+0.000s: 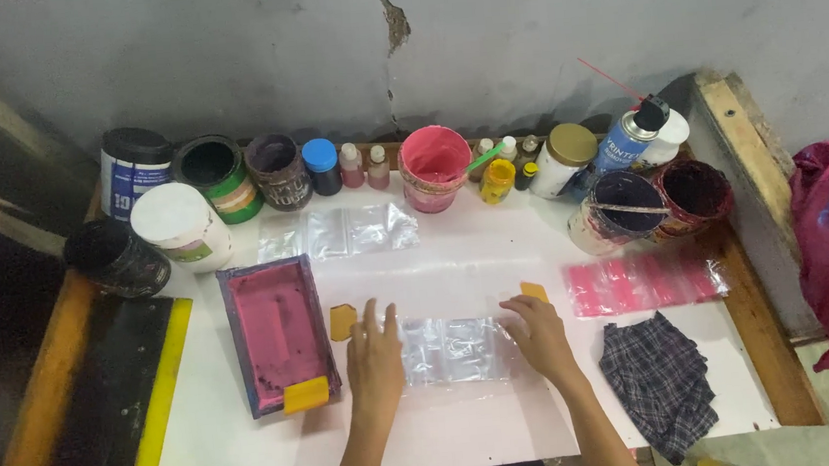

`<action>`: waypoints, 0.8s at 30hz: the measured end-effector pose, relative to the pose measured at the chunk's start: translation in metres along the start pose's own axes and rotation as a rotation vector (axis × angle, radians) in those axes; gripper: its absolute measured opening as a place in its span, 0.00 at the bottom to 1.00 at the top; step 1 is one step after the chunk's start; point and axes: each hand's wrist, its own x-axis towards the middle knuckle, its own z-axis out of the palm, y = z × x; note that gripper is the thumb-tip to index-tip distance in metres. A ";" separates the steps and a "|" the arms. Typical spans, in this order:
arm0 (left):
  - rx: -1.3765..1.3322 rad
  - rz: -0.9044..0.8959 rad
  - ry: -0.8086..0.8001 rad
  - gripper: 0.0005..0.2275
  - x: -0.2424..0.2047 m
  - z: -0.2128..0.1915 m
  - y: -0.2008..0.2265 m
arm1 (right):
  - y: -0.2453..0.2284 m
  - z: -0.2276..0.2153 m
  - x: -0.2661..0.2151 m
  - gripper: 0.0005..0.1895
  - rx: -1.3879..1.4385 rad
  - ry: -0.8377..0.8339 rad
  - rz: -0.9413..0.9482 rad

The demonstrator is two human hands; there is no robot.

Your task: The person stirs a pink substance in a container using a green spatula. They then pick up a clear plastic sheet, unfold it, and smooth it out on the table surface.

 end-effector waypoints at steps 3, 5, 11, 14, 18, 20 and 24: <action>-0.264 0.205 -0.081 0.25 0.005 -0.017 0.015 | -0.031 -0.016 0.008 0.24 -0.088 -0.193 0.071; -0.262 0.233 -0.219 0.28 0.020 0.001 0.012 | -0.072 -0.029 0.007 0.28 -0.146 -0.292 0.100; -0.076 0.311 -0.450 0.35 0.028 0.028 0.009 | -0.079 -0.022 -0.006 0.38 -0.291 -0.463 0.137; -0.073 0.282 -0.495 0.33 0.017 0.008 0.016 | -0.083 -0.021 -0.007 0.30 -0.311 -0.545 0.204; -0.183 0.290 -0.531 0.24 0.007 -0.014 0.022 | -0.080 -0.015 -0.012 0.23 -0.372 -0.581 0.151; -0.153 0.288 -0.545 0.25 0.011 -0.001 0.022 | -0.061 -0.003 -0.014 0.19 -0.321 -0.552 0.096; -0.112 0.289 -0.529 0.38 0.012 0.012 0.020 | -0.085 -0.017 -0.020 0.22 -0.140 -0.544 0.235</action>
